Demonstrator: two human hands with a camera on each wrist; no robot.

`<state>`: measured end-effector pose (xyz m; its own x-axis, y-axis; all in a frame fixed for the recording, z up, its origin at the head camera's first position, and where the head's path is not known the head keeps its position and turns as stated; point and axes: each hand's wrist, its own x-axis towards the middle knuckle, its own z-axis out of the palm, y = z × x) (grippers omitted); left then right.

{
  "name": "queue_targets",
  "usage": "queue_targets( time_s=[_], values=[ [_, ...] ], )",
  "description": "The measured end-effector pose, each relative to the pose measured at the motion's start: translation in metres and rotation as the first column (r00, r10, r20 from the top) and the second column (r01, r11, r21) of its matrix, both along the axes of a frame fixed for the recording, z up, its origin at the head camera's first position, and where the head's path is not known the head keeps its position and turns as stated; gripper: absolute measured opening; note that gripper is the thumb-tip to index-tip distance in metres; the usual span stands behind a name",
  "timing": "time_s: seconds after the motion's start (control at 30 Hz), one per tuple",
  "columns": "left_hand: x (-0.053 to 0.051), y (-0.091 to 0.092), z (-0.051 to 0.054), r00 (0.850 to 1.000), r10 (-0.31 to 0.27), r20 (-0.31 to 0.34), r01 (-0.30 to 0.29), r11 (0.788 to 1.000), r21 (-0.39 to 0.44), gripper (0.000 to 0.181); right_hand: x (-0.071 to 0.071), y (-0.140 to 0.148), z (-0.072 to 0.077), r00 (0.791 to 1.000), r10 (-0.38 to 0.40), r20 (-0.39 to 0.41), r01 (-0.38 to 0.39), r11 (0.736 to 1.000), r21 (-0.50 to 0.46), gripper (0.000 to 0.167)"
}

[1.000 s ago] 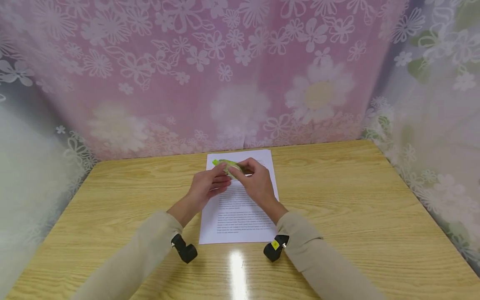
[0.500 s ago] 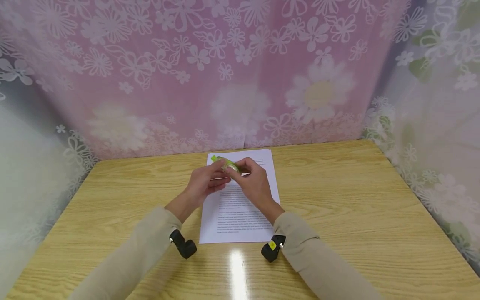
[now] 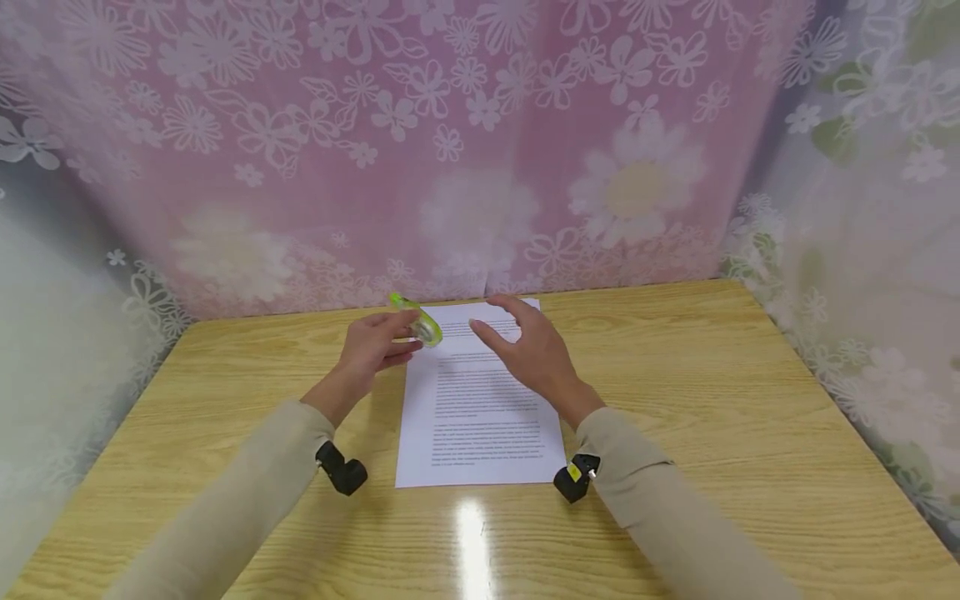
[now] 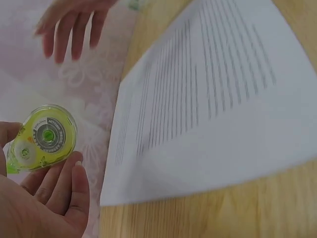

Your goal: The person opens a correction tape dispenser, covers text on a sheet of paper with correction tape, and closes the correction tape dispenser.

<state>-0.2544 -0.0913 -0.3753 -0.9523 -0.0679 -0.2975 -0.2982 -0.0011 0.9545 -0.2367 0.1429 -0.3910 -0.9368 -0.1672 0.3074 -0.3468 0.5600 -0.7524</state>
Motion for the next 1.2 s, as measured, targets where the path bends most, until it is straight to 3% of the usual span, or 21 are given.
queue_targets(
  time_s=[0.13,0.27,0.37,0.47,0.5,0.57,0.63,0.73,0.83,0.93,1.1,1.2],
  values=[
    [-0.006,-0.017,-0.002,1.000,0.002,-0.008,-0.003,0.997,-0.079,0.045,-0.004,0.018,0.002,1.000,-0.017,0.018,0.014,0.987,0.162,0.066],
    [-0.009,-0.034,-0.004,1.000,-0.026,-0.013,0.023,0.981,-0.195,0.047,-0.009,0.035,0.001,0.999,-0.042,0.032,0.030,0.951,0.309,0.073],
    [-0.010,-0.045,-0.006,0.997,-0.080,-0.009,0.074,0.951,-0.300,0.049,-0.012,0.047,0.000,0.998,-0.050,0.037,0.031,0.917,0.398,0.077],
    [-0.010,-0.052,-0.005,0.991,-0.132,0.015,0.126,0.907,-0.402,0.052,-0.014,0.057,-0.003,0.998,-0.055,0.032,0.033,0.882,0.470,0.080],
    [-0.009,-0.053,-0.005,0.989,-0.146,0.029,0.144,0.883,-0.446,0.053,-0.015,0.059,-0.004,0.998,-0.056,0.031,0.034,0.870,0.491,0.081],
    [-0.009,-0.055,-0.004,0.984,-0.167,0.056,0.170,0.814,-0.556,0.054,-0.015,0.065,-0.006,0.998,-0.062,0.031,0.037,0.852,0.523,0.082],
    [-0.010,-0.057,-0.005,0.980,-0.181,0.085,0.191,0.719,-0.669,0.052,-0.015,0.069,-0.009,0.997,-0.068,0.035,0.038,0.835,0.548,0.082],
    [-0.013,-0.059,-0.006,0.973,-0.194,0.129,0.217,0.557,-0.801,0.045,-0.015,0.074,-0.011,0.996,-0.074,0.045,0.035,0.818,0.574,0.083],
    [-0.016,-0.059,-0.008,0.965,-0.197,0.174,0.247,0.457,-0.854,0.039,-0.015,0.078,-0.012,0.995,-0.076,0.057,0.028,0.805,0.593,0.085],
    [-0.018,-0.059,-0.010,0.959,-0.197,0.202,0.268,0.409,-0.872,0.042,-0.015,0.080,-0.013,0.994,-0.078,0.072,0.018,0.793,0.609,0.086],
    [-0.019,-0.054,-0.010,0.954,-0.215,0.208,0.280,0.394,-0.875,0.049,-0.015,0.081,-0.015,0.993,-0.086,0.081,0.014,0.767,0.642,0.087],
    [-0.019,-0.051,-0.010,0.953,-0.225,0.205,0.278,0.371,-0.886,0.048,-0.014,0.081,-0.017,0.992,-0.091,0.081,0.016,0.757,0.653,0.087]
  ],
)
